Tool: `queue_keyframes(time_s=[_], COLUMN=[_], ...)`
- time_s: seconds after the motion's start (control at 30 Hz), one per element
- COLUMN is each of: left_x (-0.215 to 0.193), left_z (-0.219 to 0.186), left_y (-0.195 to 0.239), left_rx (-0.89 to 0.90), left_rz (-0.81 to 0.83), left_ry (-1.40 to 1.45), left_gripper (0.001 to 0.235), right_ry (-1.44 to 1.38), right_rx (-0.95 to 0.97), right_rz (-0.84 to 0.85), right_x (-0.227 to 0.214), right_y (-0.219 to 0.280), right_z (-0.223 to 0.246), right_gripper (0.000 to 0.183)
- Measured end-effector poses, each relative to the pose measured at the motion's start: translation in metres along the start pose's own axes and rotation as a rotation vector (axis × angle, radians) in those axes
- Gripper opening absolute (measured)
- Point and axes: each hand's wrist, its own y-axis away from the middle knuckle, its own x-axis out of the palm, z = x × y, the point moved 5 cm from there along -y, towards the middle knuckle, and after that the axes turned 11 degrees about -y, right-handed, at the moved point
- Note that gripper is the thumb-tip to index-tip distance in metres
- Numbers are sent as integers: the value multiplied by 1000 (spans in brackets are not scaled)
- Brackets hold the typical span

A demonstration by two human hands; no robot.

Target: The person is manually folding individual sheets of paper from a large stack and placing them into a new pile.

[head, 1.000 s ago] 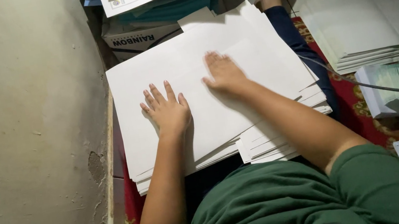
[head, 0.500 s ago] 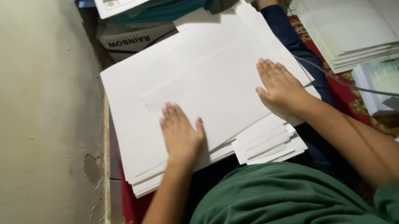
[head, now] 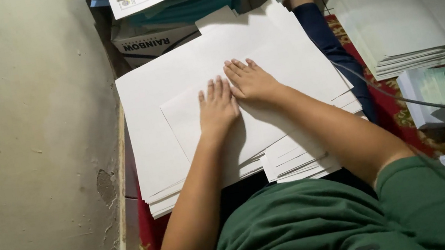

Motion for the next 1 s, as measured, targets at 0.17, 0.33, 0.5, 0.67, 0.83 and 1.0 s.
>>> queue_keyframes(time_s=[0.17,0.33,0.5,0.67,0.83,1.0], left_x=[-25,-39,-47,-29,-20,-37], left_z=[64,121,111,54,23,61], left_y=[29,62,91,61,23,19], left_rx=[-227,-379,-499,-363,-249,-358], left_rz=[-129,119,228,315,331,222], left_ry=[-66,-18,21,-71,52,30], left_gripper=[58,65,64,59,61,64], right_ry=[-150,-39,29,28,-56,-91], right_rx=[222,344,399,337,186,365], right_rz=[21,-38,-4,94,193,104], right_x=[-82,-70,-83,-57,-41,-58], right_y=[54,98,158,125,50,23], right_z=[4,-65,-24,24,47,-22], right_gripper=[80,84,82,88,94,86])
